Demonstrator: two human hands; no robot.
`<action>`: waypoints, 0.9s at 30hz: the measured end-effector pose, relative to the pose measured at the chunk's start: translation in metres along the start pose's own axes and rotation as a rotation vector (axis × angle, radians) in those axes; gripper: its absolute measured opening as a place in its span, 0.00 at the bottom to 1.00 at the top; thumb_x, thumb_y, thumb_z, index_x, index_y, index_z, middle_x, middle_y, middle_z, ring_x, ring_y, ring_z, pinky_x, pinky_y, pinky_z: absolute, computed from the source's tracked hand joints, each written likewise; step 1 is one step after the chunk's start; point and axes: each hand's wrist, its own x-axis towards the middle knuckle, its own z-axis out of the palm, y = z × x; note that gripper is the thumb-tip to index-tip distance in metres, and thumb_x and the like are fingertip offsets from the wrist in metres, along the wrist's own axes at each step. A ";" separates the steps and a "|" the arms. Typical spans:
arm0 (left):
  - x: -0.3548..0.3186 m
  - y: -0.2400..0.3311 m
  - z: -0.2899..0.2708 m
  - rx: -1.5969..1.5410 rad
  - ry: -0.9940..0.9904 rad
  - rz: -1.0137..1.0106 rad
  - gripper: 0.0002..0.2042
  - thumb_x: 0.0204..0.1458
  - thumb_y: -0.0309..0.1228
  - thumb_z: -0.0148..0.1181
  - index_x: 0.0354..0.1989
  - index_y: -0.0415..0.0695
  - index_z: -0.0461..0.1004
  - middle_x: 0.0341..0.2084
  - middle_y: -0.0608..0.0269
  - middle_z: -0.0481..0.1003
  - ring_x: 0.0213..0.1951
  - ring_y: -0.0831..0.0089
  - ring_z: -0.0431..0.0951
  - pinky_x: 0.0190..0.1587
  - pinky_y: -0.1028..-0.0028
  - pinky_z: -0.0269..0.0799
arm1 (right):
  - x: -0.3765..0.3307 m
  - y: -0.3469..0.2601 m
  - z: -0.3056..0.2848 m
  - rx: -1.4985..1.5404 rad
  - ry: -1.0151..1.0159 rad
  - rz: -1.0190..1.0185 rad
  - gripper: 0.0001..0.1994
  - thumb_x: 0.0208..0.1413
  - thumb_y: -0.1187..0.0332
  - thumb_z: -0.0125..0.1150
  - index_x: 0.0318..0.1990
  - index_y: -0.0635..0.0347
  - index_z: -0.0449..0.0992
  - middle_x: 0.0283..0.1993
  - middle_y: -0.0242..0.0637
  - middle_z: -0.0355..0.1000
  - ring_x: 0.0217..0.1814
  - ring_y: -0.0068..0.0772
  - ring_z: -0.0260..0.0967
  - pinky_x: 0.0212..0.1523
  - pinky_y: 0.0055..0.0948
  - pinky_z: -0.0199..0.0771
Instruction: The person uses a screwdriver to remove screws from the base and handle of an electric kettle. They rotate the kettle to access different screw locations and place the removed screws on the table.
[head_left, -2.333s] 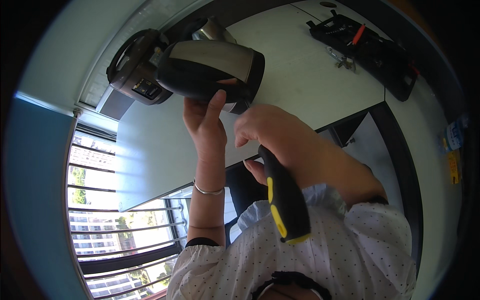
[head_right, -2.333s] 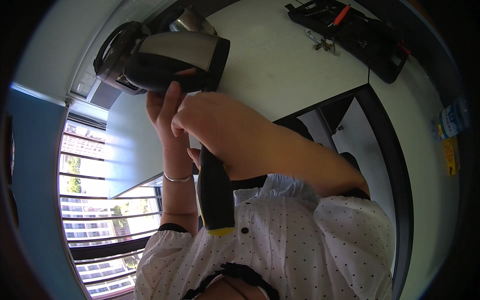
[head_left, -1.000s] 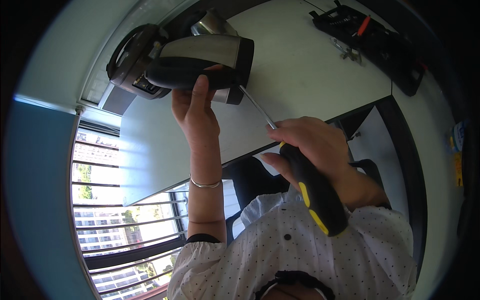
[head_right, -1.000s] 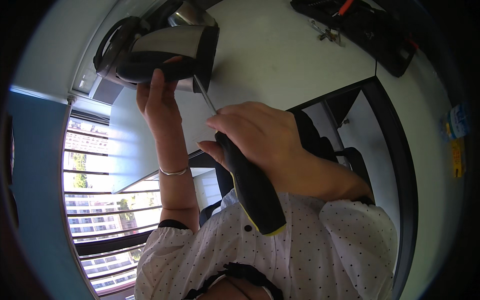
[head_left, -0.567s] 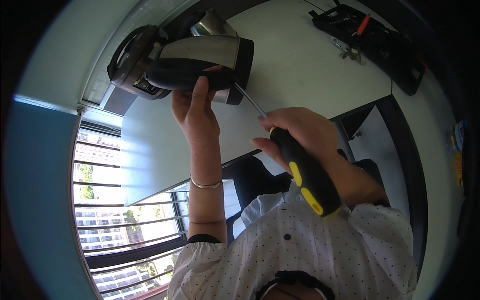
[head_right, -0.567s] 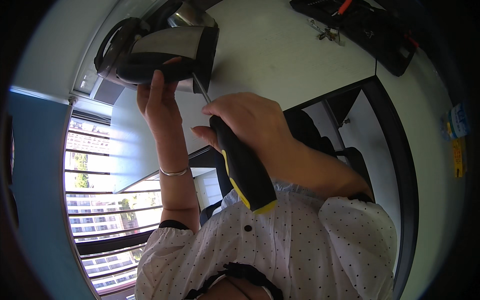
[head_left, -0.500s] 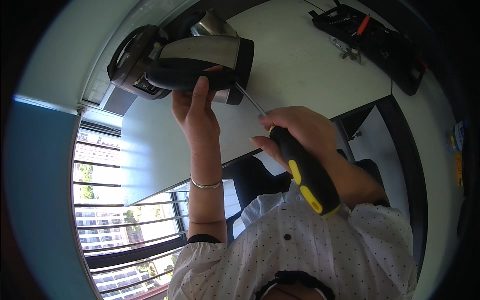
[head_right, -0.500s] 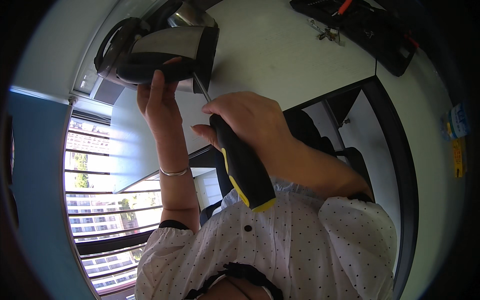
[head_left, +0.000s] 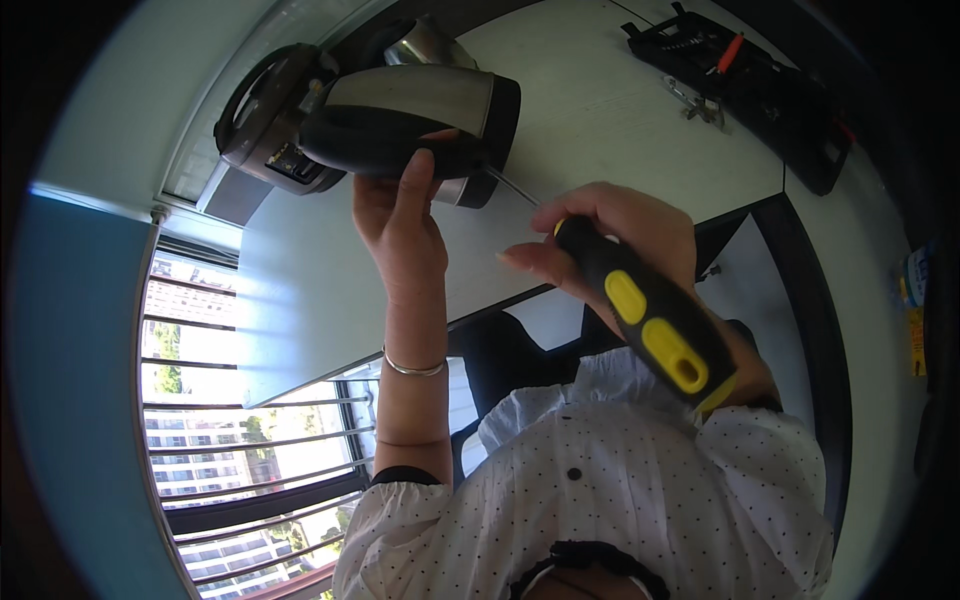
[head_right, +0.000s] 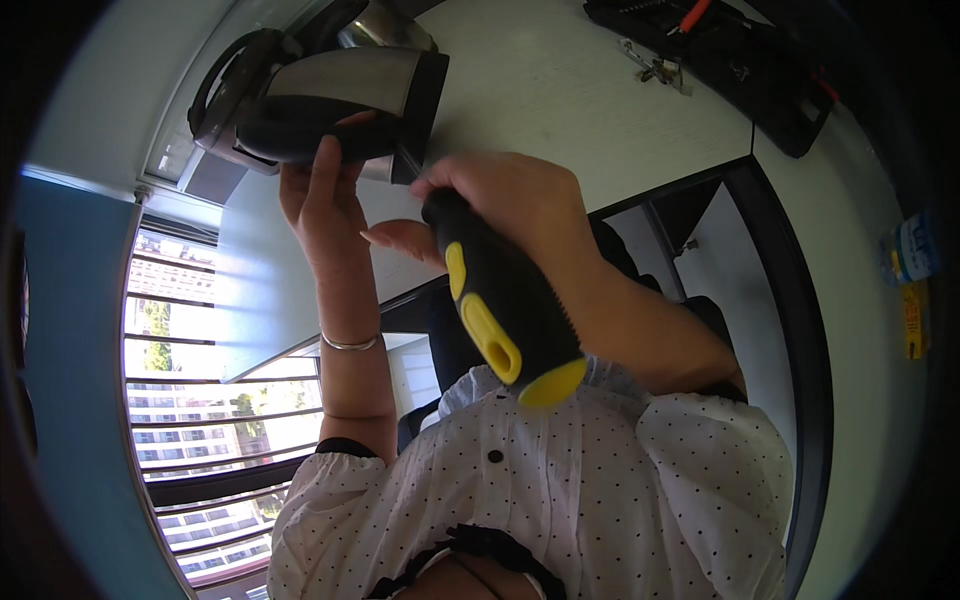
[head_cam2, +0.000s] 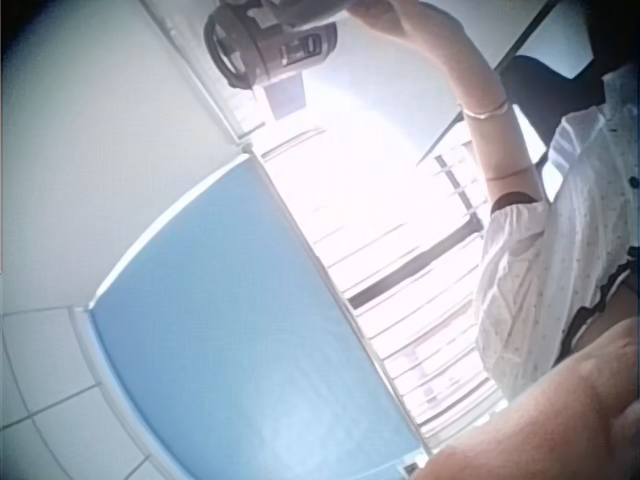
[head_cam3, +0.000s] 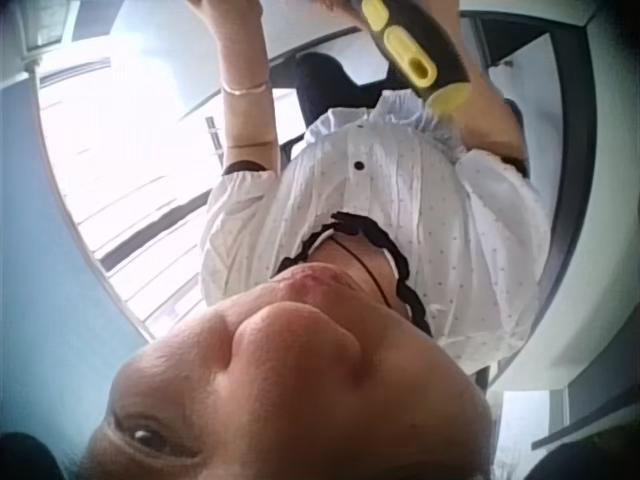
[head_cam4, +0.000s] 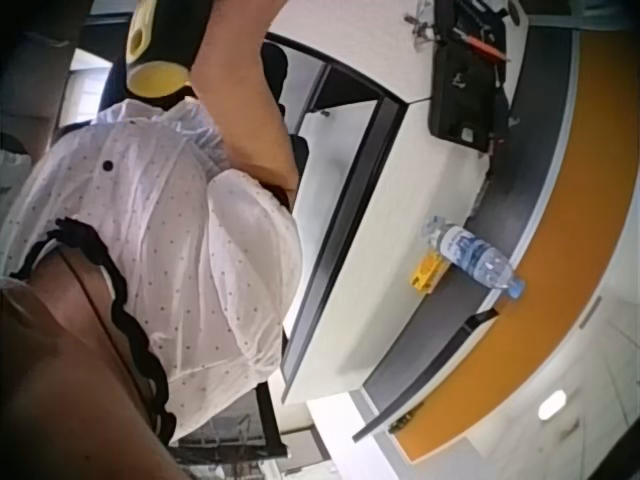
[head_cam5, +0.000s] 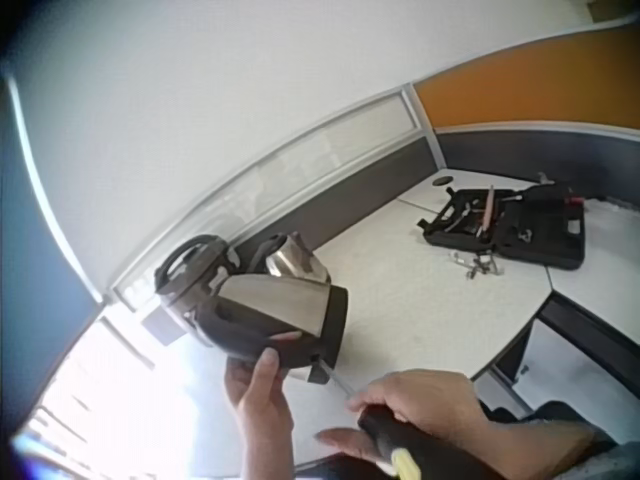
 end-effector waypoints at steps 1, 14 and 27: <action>0.000 0.000 0.000 -0.001 0.004 0.000 0.18 0.54 0.22 0.50 0.52 0.29 0.58 0.40 0.42 0.73 0.44 0.57 0.76 0.46 0.66 0.76 | 0.006 -0.011 -0.011 -0.025 -0.264 0.362 0.17 0.39 0.65 0.74 0.34 0.60 0.74 0.24 0.32 0.74 0.26 0.23 0.75 0.26 0.19 0.75; -0.001 -0.001 -0.001 -0.047 -0.002 0.018 0.16 0.53 0.22 0.52 0.49 0.30 0.61 0.38 0.44 0.74 0.43 0.58 0.77 0.48 0.66 0.75 | 0.026 0.008 -0.031 0.034 -0.394 -0.052 0.18 0.39 0.73 0.72 0.40 0.58 0.74 0.34 0.37 0.75 0.37 0.29 0.77 0.34 0.22 0.78; -0.009 -0.001 0.010 -0.077 -0.002 -0.018 0.19 0.49 0.18 0.54 0.49 0.29 0.59 0.40 0.45 0.74 0.45 0.60 0.76 0.51 0.66 0.72 | 0.011 0.017 -0.001 0.027 -0.082 0.061 0.07 0.55 0.71 0.60 0.31 0.66 0.74 0.26 0.37 0.73 0.26 0.24 0.73 0.28 0.21 0.75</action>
